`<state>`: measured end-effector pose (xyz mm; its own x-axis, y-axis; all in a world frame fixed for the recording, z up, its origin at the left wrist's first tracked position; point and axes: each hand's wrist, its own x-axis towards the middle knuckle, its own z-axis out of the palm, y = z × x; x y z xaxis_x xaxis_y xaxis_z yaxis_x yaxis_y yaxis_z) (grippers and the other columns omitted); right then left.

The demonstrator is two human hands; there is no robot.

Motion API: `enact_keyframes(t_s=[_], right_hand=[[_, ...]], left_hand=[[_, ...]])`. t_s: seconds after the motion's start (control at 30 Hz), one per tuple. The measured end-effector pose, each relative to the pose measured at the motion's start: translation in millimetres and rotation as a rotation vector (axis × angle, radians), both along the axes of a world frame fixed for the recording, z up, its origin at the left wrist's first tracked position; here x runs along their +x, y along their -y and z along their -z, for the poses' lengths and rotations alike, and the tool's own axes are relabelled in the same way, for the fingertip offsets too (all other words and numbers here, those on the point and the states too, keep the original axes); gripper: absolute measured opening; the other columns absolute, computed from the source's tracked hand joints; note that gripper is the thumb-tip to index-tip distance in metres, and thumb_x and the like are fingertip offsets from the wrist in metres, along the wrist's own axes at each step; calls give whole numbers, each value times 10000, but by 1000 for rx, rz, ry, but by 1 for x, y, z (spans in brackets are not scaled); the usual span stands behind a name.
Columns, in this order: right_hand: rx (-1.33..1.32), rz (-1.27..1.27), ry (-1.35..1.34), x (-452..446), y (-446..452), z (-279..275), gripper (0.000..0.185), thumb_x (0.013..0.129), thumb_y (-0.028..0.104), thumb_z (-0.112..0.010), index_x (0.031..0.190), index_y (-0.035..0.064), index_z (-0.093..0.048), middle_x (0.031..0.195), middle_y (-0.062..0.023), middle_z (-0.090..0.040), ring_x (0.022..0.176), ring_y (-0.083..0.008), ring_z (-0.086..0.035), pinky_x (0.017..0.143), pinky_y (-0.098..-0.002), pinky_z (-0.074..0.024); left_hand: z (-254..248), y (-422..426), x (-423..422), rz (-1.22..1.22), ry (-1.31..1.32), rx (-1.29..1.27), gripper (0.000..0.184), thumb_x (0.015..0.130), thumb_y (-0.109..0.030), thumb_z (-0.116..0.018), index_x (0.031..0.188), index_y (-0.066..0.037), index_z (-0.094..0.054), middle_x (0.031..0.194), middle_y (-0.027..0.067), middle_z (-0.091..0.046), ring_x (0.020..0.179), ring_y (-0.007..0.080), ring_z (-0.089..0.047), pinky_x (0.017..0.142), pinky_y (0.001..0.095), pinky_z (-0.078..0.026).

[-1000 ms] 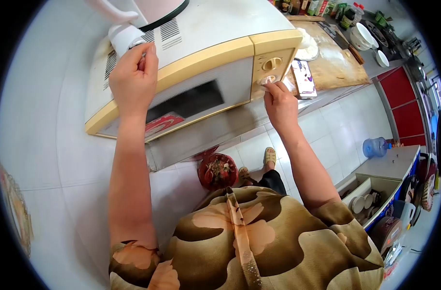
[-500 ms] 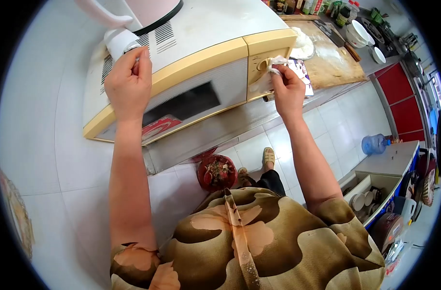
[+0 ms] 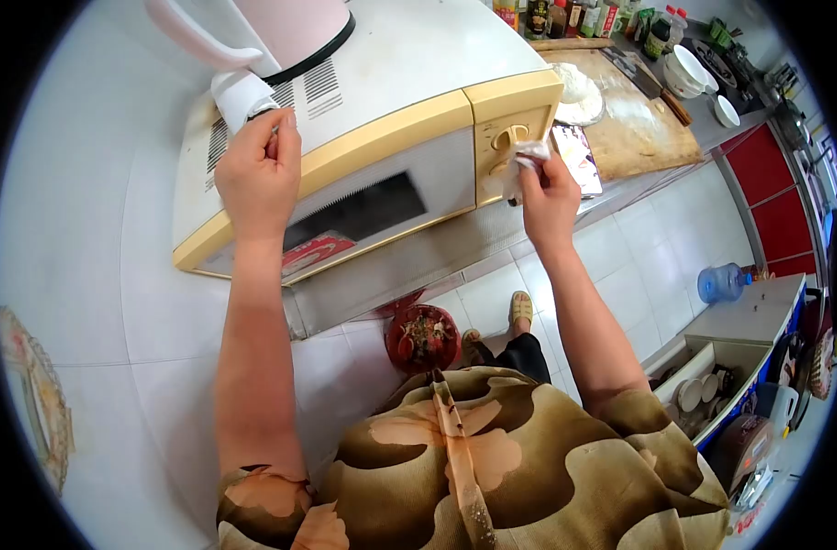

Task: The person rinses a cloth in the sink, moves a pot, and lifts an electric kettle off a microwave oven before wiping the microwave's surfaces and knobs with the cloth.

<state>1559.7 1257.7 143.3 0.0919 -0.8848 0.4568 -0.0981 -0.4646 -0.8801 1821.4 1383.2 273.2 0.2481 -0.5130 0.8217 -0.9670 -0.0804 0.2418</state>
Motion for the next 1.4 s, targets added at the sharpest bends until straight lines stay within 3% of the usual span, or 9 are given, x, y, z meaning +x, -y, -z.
enact_keyframes(t_s=[0.03, 0.07, 0.2, 0.83, 0.9, 0.97, 1.03, 1.3, 1.4], right_hand=[[-75, -41, 22, -2, -2, -3, 134, 846, -5, -610, 960, -19, -679, 770, -30, -599, 635, -67, -512, 578, -228, -421], [-166, -49, -56, -5, -3, -7, 126, 802, 8, -653, 920, 37, -686, 801, -78, -598, 590, -206, -568, 560, -297, -451], [-365, 70, -302, 5, 0, -16, 122, 789, 6, -663, 905, 45, -660, 879, -73, -638, 685, -289, -646, 580, -379, -517], [-353, -73, -384, -5, -5, -8, 237, 804, -35, -644, 1035, 11, -615, 948, -140, -609, 798, -344, -629, 650, -382, -524], [-215, -144, -394, -15, -6, -8, 312, 810, -51, -626, 1117, 3, -630, 993, -102, -653, 811, -286, -661, 698, -342, -545], [501, -476, 200, -28, -11, -24, 443, 815, -71, -588, 1251, 0, -603, 1089, -67, -662, 905, -207, -659, 783, -326, -555], [583, -675, 415, -43, -11, -62, 523, 821, -60, -581, 1340, -4, -544, 1134, -89, -644, 1038, -165, -608, 867, -321, -541], [49, -593, -28, 5, 64, -195, 384, 884, 20, -625, 1254, -46, -546, 1045, -119, -688, 915, -165, -665, 809, -294, -554], [-26, -630, -345, 63, 130, -189, 349, 879, 35, -608, 1227, 8, -613, 1023, -144, -700, 848, -200, -675, 800, -296, -538]], left_hand=[[0, 0, 0, 2, 0, -5, 91, 869, -147, -692, 885, -64, -723, 627, 56, -581, 517, 160, -505, 522, 297, -420], [0, 0, 0, 0, 12, -6, 86, 868, -145, -692, 887, -67, -723, 631, 55, -584, 518, 156, -509, 521, 295, -421], [0, -1, -3, 27, -55, -17, 80, 867, -136, -694, 896, -66, -719, 647, 48, -596, 521, 149, -516, 523, 292, -430], [-1, -1, -1, 11, -6, -31, 72, 859, -117, -696, 893, -57, -718, 673, 60, -614, 531, 160, -531, 523, 300, -439], [1, 0, -2, 45, -24, -46, 71, 857, -114, -696, 895, -58, -716, 677, 67, -613, 530, 169, -530, 525, 303, -439], [1, -3, -3, 21, 9, -31, 71, 857, -116, -695, 899, -63, -715, 684, 65, -616, 528, 178, -527, 530, 300, -445], [-3, -3, -4, 24, -32, 0, 76, 858, -119, -691, 909, -67, -712, 710, 68, -631, 537, 189, -548, 535, 305, -457], [-8, -6, -7, 10, -66, -6, 85, 844, -111, -695, 920, -75, -709, 741, 70, -646, 550, 214, -573, 530, 328, -462], [-9, -6, -7, -1, -59, 22, 103, 860, -49, -665, 956, -42, -703, 734, 89, -627, 550, 196, -549, 528, 308, -439]])
